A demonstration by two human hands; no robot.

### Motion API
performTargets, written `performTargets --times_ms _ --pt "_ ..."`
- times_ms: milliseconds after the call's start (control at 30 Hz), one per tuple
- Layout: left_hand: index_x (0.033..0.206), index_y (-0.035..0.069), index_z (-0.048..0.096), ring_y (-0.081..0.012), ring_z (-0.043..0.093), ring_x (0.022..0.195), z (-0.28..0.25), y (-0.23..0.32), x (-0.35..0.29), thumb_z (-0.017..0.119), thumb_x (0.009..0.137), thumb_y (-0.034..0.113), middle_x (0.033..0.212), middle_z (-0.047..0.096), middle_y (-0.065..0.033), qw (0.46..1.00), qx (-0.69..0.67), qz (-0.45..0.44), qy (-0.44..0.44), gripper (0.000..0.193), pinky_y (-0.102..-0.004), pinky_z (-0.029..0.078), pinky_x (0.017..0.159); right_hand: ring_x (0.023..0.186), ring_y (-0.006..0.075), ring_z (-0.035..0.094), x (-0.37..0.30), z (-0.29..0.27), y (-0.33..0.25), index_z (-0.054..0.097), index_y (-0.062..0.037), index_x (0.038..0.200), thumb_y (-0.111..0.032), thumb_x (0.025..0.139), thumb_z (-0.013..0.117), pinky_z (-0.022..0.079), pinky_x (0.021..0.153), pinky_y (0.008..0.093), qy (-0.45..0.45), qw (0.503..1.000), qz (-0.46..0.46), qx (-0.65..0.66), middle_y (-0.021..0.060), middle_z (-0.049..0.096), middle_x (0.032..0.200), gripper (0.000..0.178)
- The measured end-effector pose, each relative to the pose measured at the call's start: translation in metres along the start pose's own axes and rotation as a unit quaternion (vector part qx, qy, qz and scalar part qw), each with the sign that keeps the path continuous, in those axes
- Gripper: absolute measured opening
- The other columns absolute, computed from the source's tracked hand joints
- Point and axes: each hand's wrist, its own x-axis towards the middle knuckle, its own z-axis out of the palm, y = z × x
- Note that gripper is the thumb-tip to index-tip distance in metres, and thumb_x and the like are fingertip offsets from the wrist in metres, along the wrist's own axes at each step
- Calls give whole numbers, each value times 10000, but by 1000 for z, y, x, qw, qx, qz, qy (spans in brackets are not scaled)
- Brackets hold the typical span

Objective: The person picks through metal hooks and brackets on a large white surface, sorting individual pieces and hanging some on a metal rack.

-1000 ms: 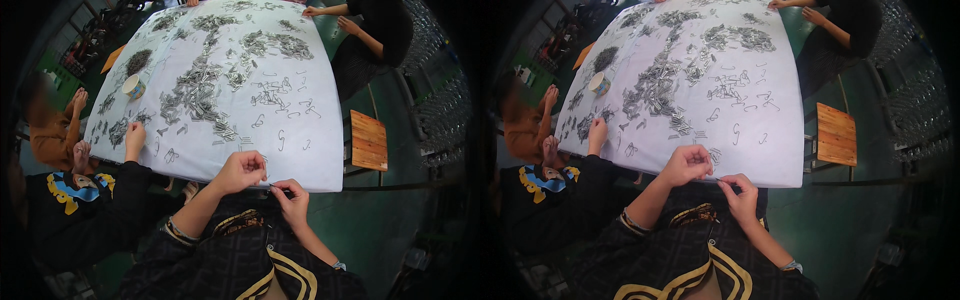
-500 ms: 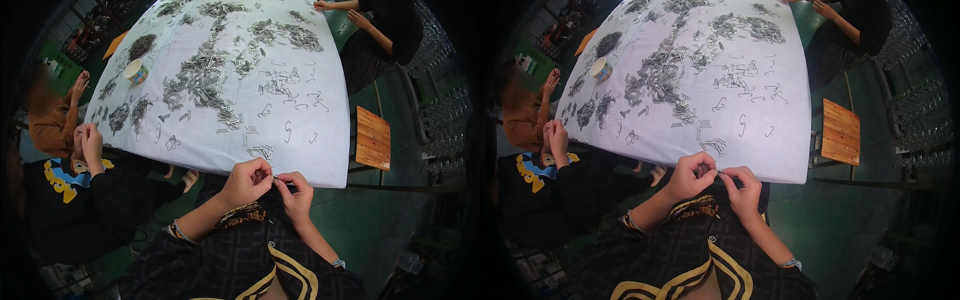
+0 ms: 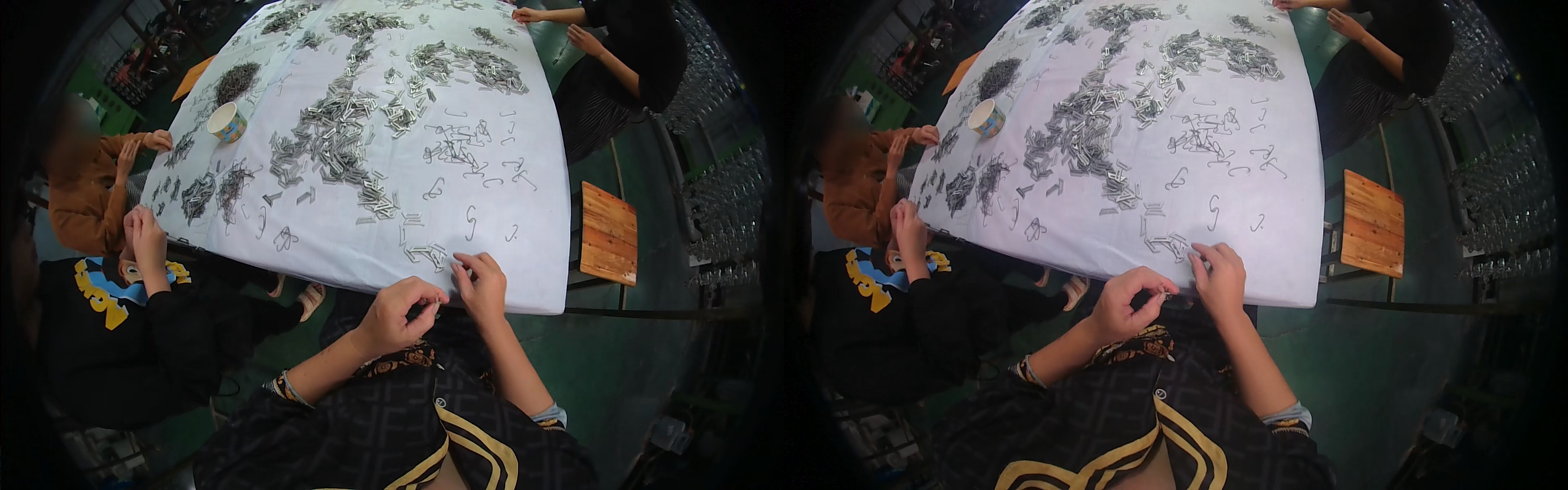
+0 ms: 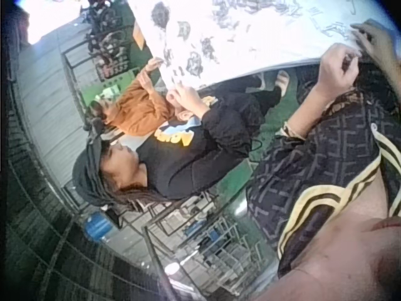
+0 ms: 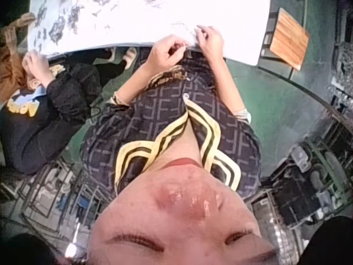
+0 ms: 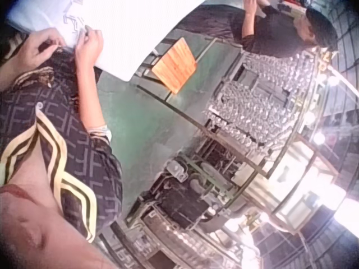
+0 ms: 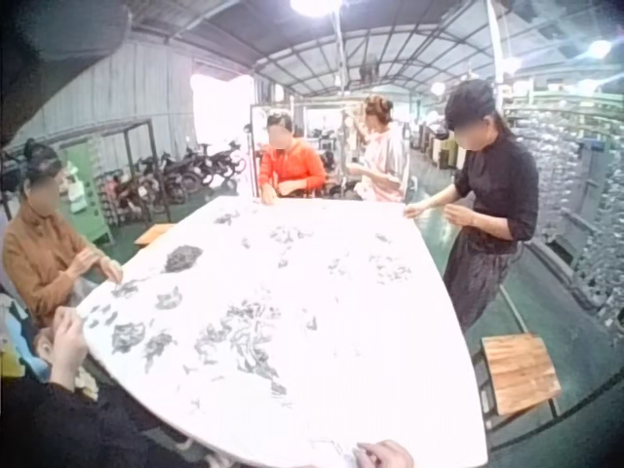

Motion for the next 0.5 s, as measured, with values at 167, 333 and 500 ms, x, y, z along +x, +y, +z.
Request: performTargets --times_ms 167,333,500 --pt "897 -1 588 -202 618 729 0 4 1 585 776 -45 869 646 -106 1000 19 10 -9 129 -290 498 698 788 297 558 24 23 4 682 -41 895 -114 747 701 416 724 406 -29 991 -48 -120 110 571 780 166" --pt "895 -2 586 -210 620 728 2 2 -3 588 773 -45 858 643 -107 999 29 22 -3 129 -294 498 691 787 315 558 31 24 1 647 -39 854 -71 738 694 425 717 425 -48 989 -63 -126 113 579 792 128" --pt "882 -3 582 -220 628 719 7 -3 -3 597 778 -40 845 644 -107 999 29 16 6 112 -297 502 676 711 216 614 24 10 -7 653 -1 921 -21 792 664 479 642 329 -19 994 79 71 95 628 769 131"
